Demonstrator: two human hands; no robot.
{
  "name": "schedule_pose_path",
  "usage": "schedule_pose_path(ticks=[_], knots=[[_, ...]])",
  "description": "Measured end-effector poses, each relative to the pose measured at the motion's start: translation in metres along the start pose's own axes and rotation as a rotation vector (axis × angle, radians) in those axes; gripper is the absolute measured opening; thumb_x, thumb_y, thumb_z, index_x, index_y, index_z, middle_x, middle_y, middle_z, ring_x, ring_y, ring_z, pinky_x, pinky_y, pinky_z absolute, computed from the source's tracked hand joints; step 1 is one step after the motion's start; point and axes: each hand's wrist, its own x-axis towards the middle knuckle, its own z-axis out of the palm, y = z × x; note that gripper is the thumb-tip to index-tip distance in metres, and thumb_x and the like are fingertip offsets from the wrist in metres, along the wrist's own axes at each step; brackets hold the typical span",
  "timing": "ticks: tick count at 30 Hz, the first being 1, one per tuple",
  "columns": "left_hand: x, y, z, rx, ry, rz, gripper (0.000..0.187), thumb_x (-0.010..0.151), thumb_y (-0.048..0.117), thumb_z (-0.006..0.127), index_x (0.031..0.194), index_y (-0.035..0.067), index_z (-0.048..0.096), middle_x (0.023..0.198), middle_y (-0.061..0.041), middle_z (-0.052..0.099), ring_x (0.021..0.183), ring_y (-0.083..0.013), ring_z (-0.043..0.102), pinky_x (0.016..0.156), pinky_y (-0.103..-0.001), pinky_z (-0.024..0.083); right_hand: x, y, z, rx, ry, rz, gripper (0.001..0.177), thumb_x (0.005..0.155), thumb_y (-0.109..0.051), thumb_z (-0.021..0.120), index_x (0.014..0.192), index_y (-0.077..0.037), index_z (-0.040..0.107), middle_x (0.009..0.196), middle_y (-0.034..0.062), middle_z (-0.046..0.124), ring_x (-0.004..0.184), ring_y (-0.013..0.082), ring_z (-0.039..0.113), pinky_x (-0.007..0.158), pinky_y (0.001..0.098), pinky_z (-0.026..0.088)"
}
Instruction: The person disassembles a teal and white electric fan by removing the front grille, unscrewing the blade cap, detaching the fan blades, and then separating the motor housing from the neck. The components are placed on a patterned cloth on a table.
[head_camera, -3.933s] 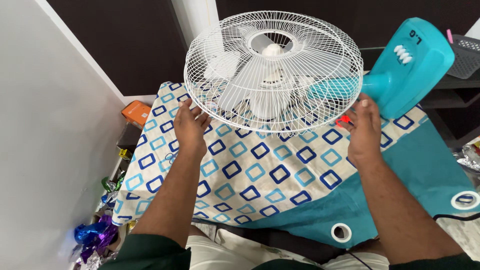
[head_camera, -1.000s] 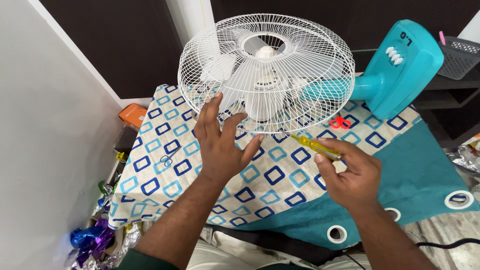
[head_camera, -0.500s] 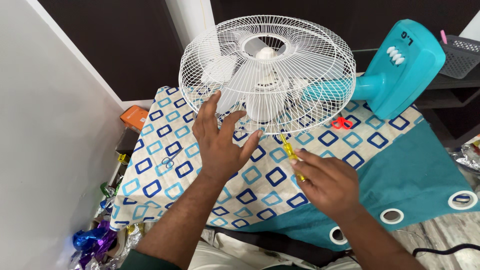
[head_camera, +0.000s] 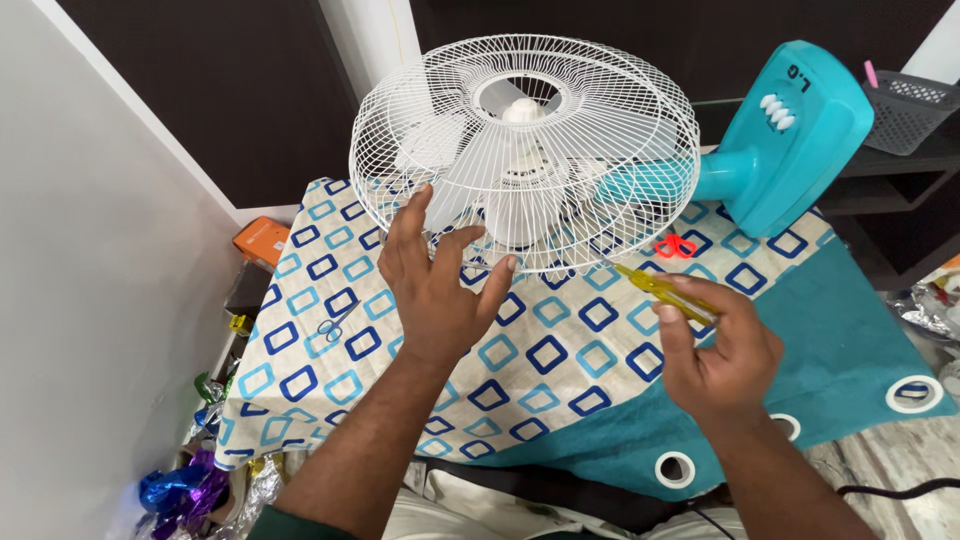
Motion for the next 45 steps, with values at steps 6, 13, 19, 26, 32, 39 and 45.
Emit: schedule_pose_path(ticks=[6, 13, 19, 26, 32, 39, 45], knots=[[0.002, 0.003, 0.0, 0.01, 0.004, -0.025, 0.042, 0.083, 0.036, 0.088, 0.112, 0.01, 0.072, 0.157, -0.021, 0.038, 0.146, -0.0385, 0.037, 0.117, -0.054, 0.028, 0.006, 0.001, 0.003, -0.069, -0.072, 0.063, 0.023, 0.103, -0.011, 0.067, 0.119, 0.004, 0.062, 0.106, 0.0174, 0.075, 0.091, 0.0197, 0.077, 0.074, 0.028, 0.061], [0.004, 0.008, -0.001, 0.082, 0.081, -0.042, 0.041, 0.08, 0.042, 0.09, 0.108, 0.015, 0.077, 0.154, -0.019, 0.044, 0.144, -0.0353, 0.038, 0.112, -0.05, 0.027, 0.028, 0.01, 0.01, 0.139, -0.066, 0.324, 0.024, 0.112, -0.02, 0.056, 0.121, 0.002, 0.054, 0.104, 0.0162, 0.074, 0.085, 0.0178, 0.077, 0.07, 0.0259, 0.057], [0.008, 0.011, 0.0, 0.079, 0.098, -0.051, 0.04, 0.08, 0.042, 0.092, 0.106, 0.015, 0.078, 0.153, -0.018, 0.047, 0.145, -0.035, 0.038, 0.115, -0.051, 0.025, 0.044, 0.018, 0.024, 0.509, 0.064, 0.858, 0.028, 0.112, -0.03, 0.049, 0.116, -0.003, 0.055, 0.102, 0.0137, 0.071, 0.073, 0.0194, 0.07, 0.068, 0.0305, 0.054], [0.01, 0.012, -0.001, 0.065, 0.074, -0.071, 0.041, 0.079, 0.042, 0.091, 0.105, 0.012, 0.079, 0.152, -0.015, 0.049, 0.143, -0.0342, 0.04, 0.116, -0.051, 0.025, 0.049, 0.025, 0.025, 0.746, 0.072, 1.301, 0.035, 0.106, -0.036, 0.044, 0.128, -0.013, 0.06, 0.105, 0.0068, 0.073, 0.08, 0.0191, 0.061, 0.077, 0.0362, 0.048], [0.013, 0.013, 0.002, 0.046, 0.081, -0.078, 0.041, 0.079, 0.038, 0.09, 0.106, 0.009, 0.079, 0.15, -0.014, 0.05, 0.142, -0.0331, 0.041, 0.117, -0.05, 0.027, 0.044, 0.032, 0.025, 0.86, 0.049, 1.395, 0.031, 0.107, -0.039, 0.045, 0.125, -0.018, 0.06, 0.106, 0.002, 0.073, 0.082, 0.0159, 0.06, 0.08, 0.0338, 0.048], [0.016, 0.016, 0.002, 0.004, 0.095, -0.1, 0.038, 0.074, 0.031, 0.09, 0.103, 0.008, 0.078, 0.146, -0.012, 0.054, 0.137, -0.0292, 0.048, 0.113, -0.049, 0.027, 0.031, 0.041, 0.029, 1.017, 0.059, 1.463, 0.032, 0.107, -0.041, 0.048, 0.119, -0.016, 0.063, 0.104, -0.0019, 0.074, 0.081, 0.0127, 0.061, 0.079, 0.0323, 0.048], [0.017, 0.02, 0.001, -0.014, 0.077, -0.121, 0.042, 0.07, 0.03, 0.091, 0.104, 0.008, 0.078, 0.146, -0.012, 0.054, 0.127, -0.0255, 0.052, 0.108, -0.048, 0.028, 0.025, 0.04, 0.028, 1.1, 0.061, 1.505, 0.035, 0.107, -0.043, 0.048, 0.118, -0.015, 0.065, 0.106, -0.0028, 0.073, 0.082, 0.0128, 0.063, 0.077, 0.0325, 0.047]])
